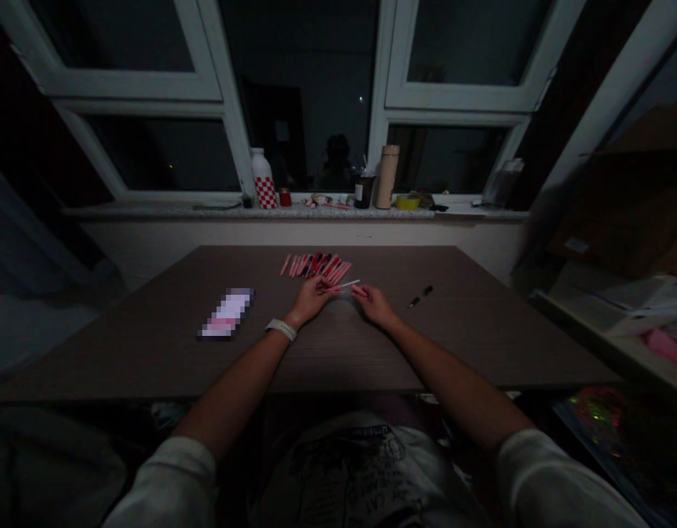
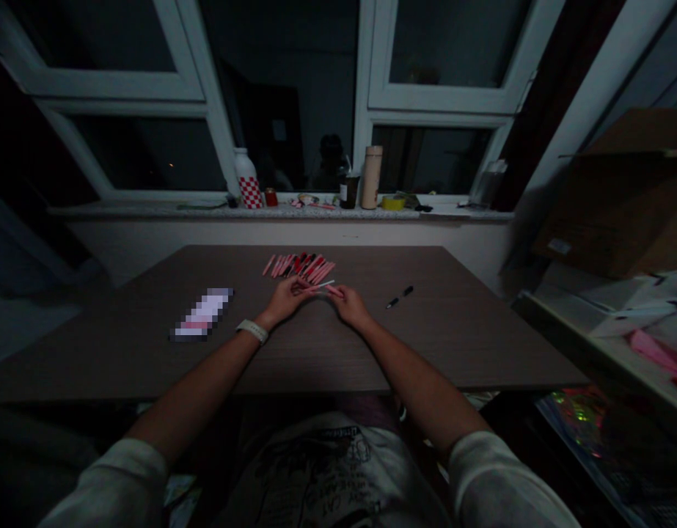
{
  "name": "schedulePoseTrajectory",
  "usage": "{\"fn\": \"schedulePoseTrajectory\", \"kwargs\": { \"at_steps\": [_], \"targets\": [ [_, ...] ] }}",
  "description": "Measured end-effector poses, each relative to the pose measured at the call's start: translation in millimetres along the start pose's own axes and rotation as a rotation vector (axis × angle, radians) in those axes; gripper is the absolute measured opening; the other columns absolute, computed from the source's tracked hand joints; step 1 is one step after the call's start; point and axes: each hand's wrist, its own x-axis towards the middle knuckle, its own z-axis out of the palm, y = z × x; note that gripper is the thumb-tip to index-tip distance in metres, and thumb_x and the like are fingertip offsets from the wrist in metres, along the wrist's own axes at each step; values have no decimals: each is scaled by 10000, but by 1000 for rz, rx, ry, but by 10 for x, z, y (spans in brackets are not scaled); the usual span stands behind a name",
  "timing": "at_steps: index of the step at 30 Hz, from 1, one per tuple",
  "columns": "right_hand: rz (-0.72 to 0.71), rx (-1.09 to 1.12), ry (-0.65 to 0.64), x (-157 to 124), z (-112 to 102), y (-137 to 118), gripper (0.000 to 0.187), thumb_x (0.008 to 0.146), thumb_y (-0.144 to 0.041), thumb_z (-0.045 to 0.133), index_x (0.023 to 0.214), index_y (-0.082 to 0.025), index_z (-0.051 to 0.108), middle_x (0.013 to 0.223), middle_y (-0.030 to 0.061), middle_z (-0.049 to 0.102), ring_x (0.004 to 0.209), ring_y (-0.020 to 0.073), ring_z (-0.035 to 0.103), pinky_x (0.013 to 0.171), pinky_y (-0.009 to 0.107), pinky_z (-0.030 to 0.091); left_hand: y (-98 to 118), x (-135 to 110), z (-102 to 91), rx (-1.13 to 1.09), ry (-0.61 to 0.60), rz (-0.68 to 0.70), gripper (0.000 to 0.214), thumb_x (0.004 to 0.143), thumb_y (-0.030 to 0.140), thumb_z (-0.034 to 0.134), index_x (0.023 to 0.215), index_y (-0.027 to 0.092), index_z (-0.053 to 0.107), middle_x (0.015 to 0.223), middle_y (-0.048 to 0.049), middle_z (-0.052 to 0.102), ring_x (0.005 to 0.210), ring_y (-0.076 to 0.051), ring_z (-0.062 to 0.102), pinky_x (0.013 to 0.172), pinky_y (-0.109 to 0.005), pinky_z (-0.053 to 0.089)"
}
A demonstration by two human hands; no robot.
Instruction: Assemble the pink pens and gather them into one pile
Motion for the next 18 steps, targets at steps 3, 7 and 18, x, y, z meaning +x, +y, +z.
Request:
{"fn": "schedulePoseTrajectory", "kwargs": {
  "at_steps": [3,7,18],
  "targets": [
    [-1,-7,11,-2,3,-5,293,810,-433,549,813,-153,635,755,34,648,670,165,530,635,256,384,26,-9,6,8,5,-3,336,644,337,814,757,162,550,882,-84,736,932,-262,706,879,-452,544],
    [-17,-9,8,-6,11,-16,273,809,-410,559,821,-151,644,757,33,650,682,167,541,649,257,393,68,-29,33,28,0,-23,357,628,360,828,740,163,552,856,-83,744,902,-258,713,858,-440,554],
    [-62,-10,-129,-55,38,-68,310,829,-444,569,826,-153,674,723,9,649,657,149,521,625,241,388,109,-47,55,82,8,-51,370,631,419,819,755,152,594,845,-89,749,839,-245,713,831,-440,556]
  ]
}}
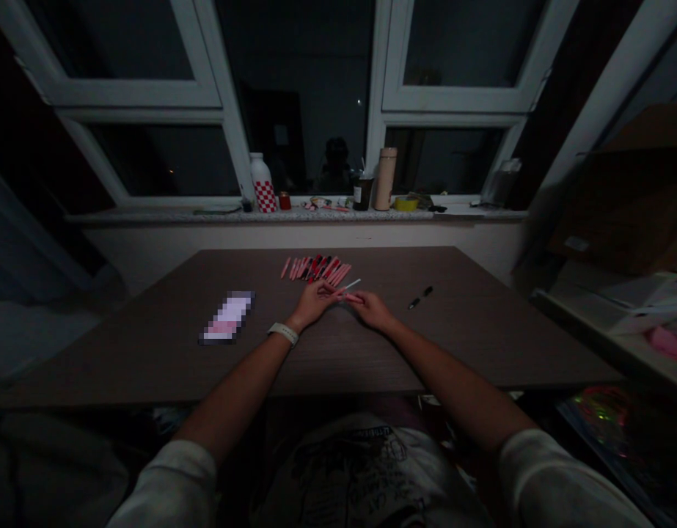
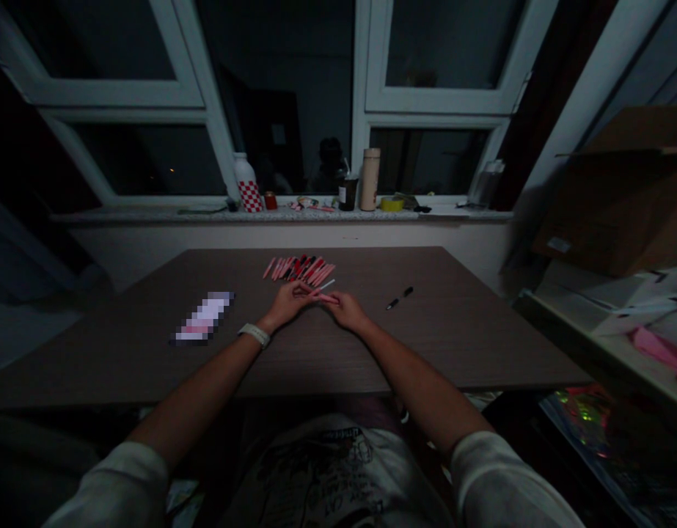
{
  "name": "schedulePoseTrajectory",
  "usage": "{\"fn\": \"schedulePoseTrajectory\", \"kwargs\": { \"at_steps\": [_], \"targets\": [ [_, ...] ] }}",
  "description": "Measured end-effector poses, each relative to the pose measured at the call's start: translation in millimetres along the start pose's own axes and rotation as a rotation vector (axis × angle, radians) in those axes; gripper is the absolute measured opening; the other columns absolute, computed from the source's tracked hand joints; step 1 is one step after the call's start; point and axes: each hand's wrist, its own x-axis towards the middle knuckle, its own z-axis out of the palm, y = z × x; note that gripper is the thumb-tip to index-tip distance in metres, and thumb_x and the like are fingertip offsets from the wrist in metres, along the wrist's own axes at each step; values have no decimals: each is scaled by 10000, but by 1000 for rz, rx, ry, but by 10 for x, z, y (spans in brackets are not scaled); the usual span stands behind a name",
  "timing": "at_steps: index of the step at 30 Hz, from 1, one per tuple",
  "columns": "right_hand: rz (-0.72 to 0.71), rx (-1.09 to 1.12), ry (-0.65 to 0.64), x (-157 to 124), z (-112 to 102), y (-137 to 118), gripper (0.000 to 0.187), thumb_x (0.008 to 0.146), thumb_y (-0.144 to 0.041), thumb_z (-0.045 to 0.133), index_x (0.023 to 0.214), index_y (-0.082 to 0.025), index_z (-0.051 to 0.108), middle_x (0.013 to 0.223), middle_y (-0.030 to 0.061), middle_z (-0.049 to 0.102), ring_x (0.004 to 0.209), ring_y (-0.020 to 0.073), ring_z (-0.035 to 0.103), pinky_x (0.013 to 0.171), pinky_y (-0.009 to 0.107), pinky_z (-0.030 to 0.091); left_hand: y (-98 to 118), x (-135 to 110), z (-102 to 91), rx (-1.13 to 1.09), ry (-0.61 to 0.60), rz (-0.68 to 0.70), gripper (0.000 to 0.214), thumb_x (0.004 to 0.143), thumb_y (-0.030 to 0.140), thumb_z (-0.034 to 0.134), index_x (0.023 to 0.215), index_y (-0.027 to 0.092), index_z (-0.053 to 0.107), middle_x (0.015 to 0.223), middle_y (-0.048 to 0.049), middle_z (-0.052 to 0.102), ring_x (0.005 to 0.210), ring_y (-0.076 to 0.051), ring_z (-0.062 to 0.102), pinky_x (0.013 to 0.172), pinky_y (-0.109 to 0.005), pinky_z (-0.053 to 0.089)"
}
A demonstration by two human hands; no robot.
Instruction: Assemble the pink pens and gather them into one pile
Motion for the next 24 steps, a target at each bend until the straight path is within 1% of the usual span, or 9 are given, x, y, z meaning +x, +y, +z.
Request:
{"fn": "schedulePoseTrajectory", "kwargs": {
  "at_steps": [3,6,8,11,14,19,24],
  "targets": [
    [11,4,-23,-9,4,-21,306,813,-451,585,776,-155,655,657,-14,596,617,134,480,597,232,361,4,9,-2,-9,13,-11,370,626,418,823,746,157,588,852,-94,750,836,-249,713,824,-438,557],
    [25,21,0,-4,5,-24,311,810,-455,580,709,-163,611,628,-25,552,611,131,464,595,234,353,4,21,-9,-8,33,-22,360,640,419,812,758,161,592,899,-98,747,869,-252,706,838,-434,551],
    [32,43,19,5,6,-24,318,806,-466,574,691,-169,585,642,-22,554,630,135,476,616,238,367,0,32,-18,6,59,-19,346,669,428,789,782,160,601,911,-94,743,870,-245,702,838,-423,551],
    [41,82,49,15,7,-37,316,795,-477,569,719,-170,581,700,-5,593,682,146,515,663,248,398,-14,48,-35,56,100,17,327,705,429,756,822,157,617,904,-84,735,847,-226,696,821,-394,553],
    [45,112,81,20,4,-66,302,782,-468,571,756,-169,603,745,13,628,728,161,544,705,261,417,-31,59,-49,112,103,54,320,733,426,732,875,152,648,908,-83,733,840,-220,687,801,-373,552],
    [38,147,168,35,-21,-89,270,771,-424,559,832,-172,634,838,37,671,809,185,583,776,288,435,-34,63,-65,150,109,65,338,759,431,709,942,147,696,956,-103,731,901,-248,671,855,-399,523],
    [47,148,244,60,-64,-55,273,779,-424,557,863,-175,634,904,59,689,871,205,601,812,303,444,-26,73,-81,147,100,82,334,801,431,659,978,150,676,986,-106,732,941,-252,671,861,-384,516]
  ]
}}
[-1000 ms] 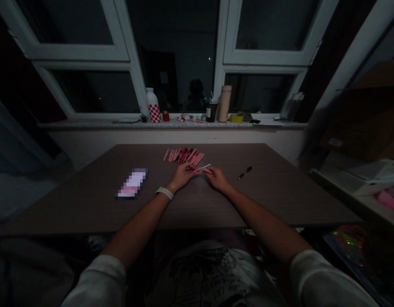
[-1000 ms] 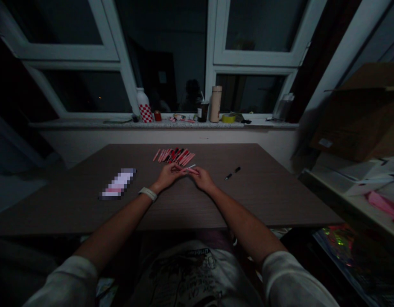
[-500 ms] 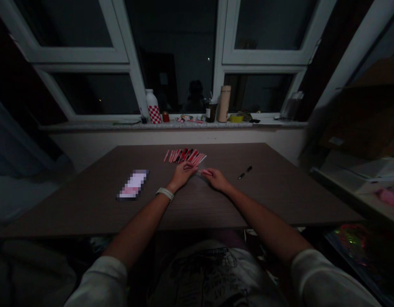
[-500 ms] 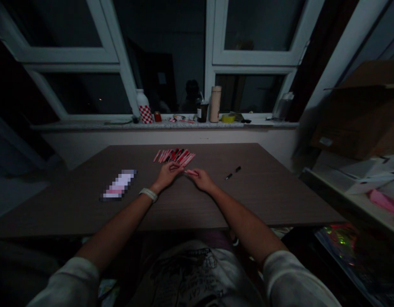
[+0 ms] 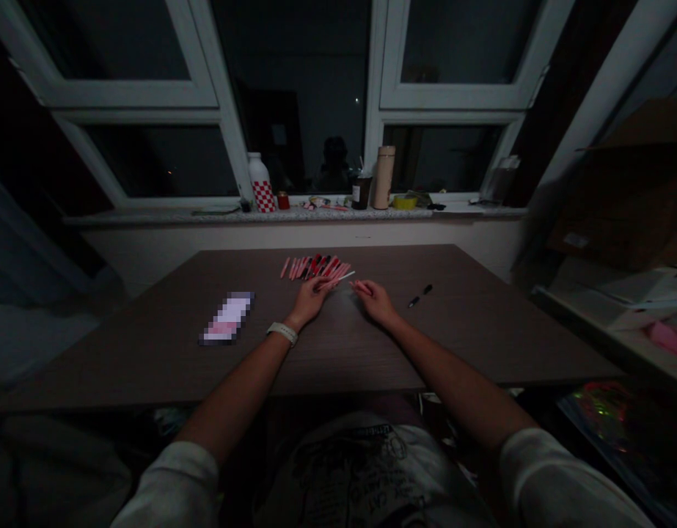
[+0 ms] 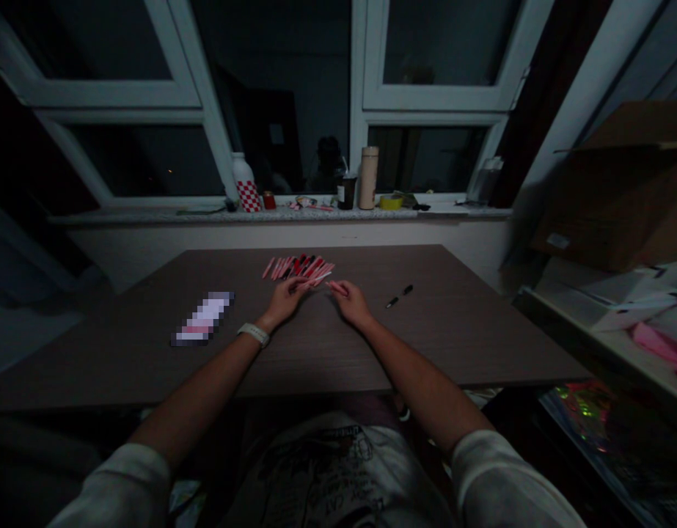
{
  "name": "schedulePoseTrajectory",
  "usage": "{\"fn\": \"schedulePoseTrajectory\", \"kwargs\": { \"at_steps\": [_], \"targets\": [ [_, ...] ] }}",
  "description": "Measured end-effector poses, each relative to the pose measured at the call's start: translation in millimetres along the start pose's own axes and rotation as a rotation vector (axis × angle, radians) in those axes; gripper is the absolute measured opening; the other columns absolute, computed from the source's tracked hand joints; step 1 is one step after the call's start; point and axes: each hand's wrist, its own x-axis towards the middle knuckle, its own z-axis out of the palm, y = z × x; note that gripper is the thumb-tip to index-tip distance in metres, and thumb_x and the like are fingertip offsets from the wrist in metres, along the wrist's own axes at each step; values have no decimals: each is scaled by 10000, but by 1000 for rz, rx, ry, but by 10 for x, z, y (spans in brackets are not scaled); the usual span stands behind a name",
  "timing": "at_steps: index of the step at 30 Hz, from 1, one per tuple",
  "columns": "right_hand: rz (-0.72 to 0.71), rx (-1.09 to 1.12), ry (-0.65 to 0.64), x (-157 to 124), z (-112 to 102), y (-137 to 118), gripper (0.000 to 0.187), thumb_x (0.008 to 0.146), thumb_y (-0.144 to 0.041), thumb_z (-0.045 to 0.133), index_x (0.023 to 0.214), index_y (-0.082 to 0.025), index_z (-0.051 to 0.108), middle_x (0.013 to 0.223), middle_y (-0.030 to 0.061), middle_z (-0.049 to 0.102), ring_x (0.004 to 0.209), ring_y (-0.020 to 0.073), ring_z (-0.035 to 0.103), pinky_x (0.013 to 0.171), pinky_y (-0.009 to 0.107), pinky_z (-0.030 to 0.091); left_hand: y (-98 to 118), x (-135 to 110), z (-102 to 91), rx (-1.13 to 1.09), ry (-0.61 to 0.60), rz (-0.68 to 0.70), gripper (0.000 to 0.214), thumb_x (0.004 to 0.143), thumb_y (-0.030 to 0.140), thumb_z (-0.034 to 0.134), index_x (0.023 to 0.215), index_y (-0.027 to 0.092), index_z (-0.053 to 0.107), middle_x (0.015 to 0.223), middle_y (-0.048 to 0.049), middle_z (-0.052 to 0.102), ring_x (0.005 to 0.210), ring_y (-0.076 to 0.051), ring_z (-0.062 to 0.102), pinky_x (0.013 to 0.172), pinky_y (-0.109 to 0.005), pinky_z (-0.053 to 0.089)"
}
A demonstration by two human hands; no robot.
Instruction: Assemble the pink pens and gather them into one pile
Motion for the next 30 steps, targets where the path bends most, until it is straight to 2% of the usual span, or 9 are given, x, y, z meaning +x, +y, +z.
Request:
{"fn": "schedulePoseTrajectory", "kwargs": {
  "at_steps": [9,15,19,23,30],
  "targets": [
    [31,7,98,60,-40,83,301,762,-437,566,878,-164,617,1005,100,691,932,226,608,852,332,443,-49,-25,0,-12,-20,-29,295,835,389,617,1016,162,563,876,-82,735,908,-240,697,842,-374,512],
    [36,-6,1,5,-9,6,281,749,-432,587,814,-164,642,870,64,695,837,206,600,788,306,444,-51,-25,28,-115,-105,-53,360,818,430,645,1054,168,573,962,-101,739,1003,-244,683,938,-390,484],
    [38,-12,-78,-43,35,-25,278,752,-434,594,809,-169,661,813,41,686,785,190,592,740,284,439,-9,-22,54,-164,-116,-62,401,786,473,673,1024,159,602,1018,-122,731,1013,-258,680,933,-400,503],
    [51,-20,-130,-67,64,-12,307,760,-461,598,815,-166,661,755,20,662,731,172,568,688,263,425,34,-34,58,-155,-82,-73,380,742,432,728,970,149,617,991,-123,734,983,-265,688,918,-415,518],
    [57,-55,-192,-89,57,-28,325,773,-487,594,694,-172,593,635,-21,553,615,134,471,593,239,363,65,-43,52,-106,-86,-52,335,665,380,798,865,149,662,890,-88,736,883,-250,699,862,-415,554]
  ]
}}
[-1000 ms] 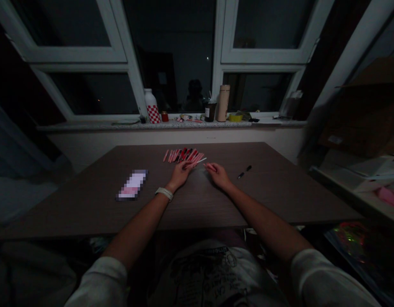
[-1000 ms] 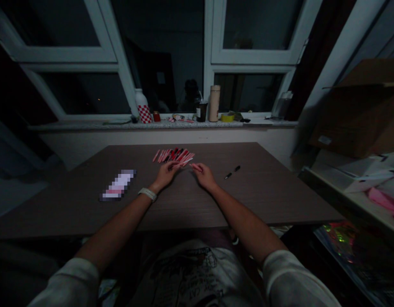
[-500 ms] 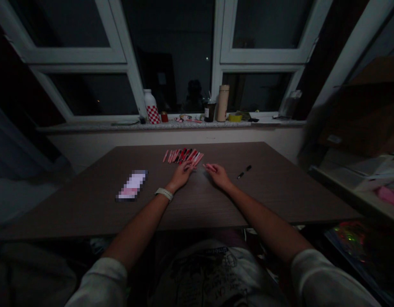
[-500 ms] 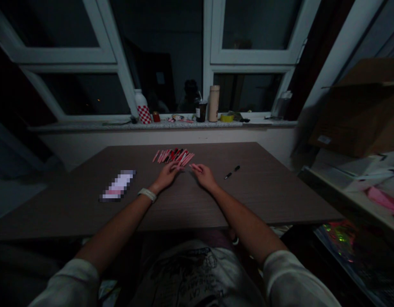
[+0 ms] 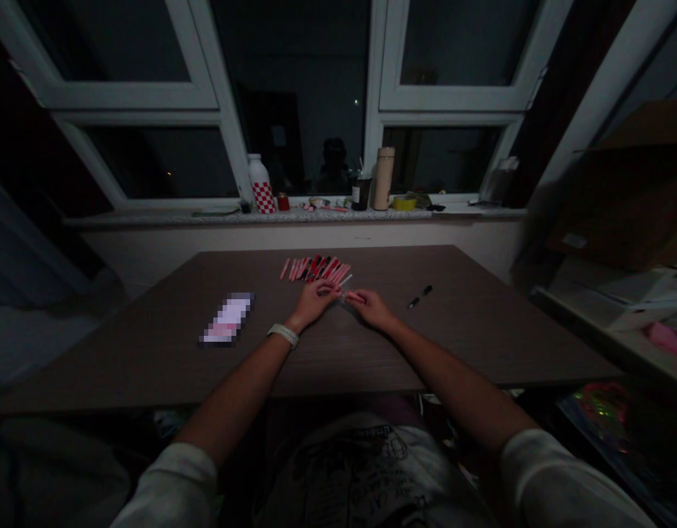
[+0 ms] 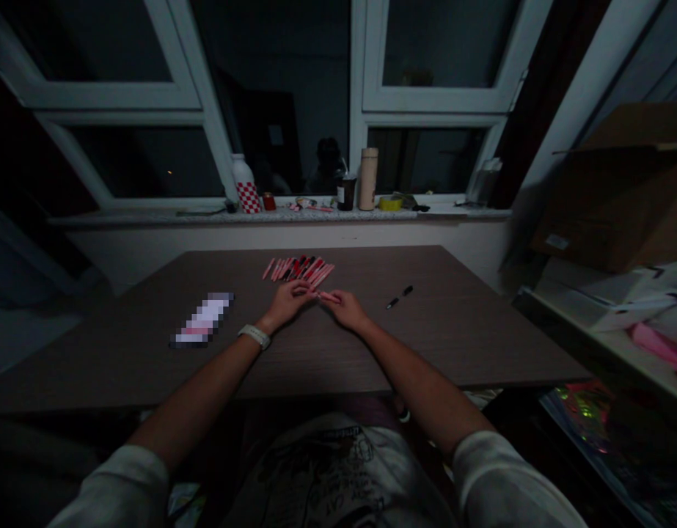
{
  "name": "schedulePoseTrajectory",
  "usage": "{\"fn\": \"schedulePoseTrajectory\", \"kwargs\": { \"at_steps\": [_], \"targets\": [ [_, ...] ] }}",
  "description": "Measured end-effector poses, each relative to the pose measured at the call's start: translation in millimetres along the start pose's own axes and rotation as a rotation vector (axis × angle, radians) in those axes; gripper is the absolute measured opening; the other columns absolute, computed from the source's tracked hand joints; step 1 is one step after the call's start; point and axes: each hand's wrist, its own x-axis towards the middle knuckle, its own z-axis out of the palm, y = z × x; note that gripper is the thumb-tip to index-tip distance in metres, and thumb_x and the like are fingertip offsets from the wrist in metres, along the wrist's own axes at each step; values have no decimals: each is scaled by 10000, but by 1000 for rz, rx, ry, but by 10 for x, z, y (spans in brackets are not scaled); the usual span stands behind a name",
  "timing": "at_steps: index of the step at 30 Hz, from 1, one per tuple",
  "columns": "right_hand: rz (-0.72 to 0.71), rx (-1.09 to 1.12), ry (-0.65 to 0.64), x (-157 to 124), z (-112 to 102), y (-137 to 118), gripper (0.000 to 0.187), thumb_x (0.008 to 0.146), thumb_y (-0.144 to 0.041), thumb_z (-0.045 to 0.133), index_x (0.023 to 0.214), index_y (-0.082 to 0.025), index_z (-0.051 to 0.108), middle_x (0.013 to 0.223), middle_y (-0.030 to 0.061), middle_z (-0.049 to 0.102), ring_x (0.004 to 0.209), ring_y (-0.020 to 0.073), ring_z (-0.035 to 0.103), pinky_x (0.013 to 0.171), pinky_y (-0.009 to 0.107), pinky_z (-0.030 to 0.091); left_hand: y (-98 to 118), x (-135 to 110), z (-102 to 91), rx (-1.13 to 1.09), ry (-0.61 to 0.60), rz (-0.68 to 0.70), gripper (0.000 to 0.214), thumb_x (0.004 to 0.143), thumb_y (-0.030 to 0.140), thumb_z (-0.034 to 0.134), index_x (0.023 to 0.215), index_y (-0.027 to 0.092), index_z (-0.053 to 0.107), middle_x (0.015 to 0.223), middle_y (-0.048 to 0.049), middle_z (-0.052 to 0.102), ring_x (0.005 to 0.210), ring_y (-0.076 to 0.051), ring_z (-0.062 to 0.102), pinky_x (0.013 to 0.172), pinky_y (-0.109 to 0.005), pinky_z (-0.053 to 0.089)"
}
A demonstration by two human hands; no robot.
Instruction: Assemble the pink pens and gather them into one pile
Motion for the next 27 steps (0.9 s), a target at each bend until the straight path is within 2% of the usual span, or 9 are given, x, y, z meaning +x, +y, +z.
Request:
{"fn": "schedulePoseTrajectory", "kwargs": {
  "at_steps": [9,14,20,24,27],
  "targets": [
    [15,17,-9,-15,13,-71,341,762,-501,589,721,-163,605,673,-4,584,660,150,507,633,246,394,41,1,14,17,0,-10,348,635,402,817,799,140,656,840,-73,722,825,-229,694,830,-393,565],
    [27,26,8,11,18,-64,376,766,-501,569,782,-136,660,754,22,640,763,182,563,727,269,425,38,-7,13,-1,10,-47,389,606,393,838,825,131,651,852,-72,728,815,-209,695,817,-361,570],
    [55,30,36,44,40,9,408,800,-513,520,732,-139,668,844,57,688,936,238,612,852,320,444,56,-28,26,27,1,-46,383,604,393,837,813,124,661,834,-78,724,794,-213,695,766,-350,573],
    [56,42,32,46,59,39,400,805,-538,531,741,-168,669,1019,81,707,1100,262,585,898,340,447,51,-26,26,37,2,-29,370,614,393,832,815,130,667,838,-75,726,799,-215,695,774,-354,571],
    [52,50,26,48,67,49,414,805,-559,534,738,-171,665,1070,94,700,1137,265,568,910,349,445,61,-27,23,42,2,-22,361,614,384,834,805,128,665,836,-78,729,791,-210,696,781,-352,570]
  ]
}}
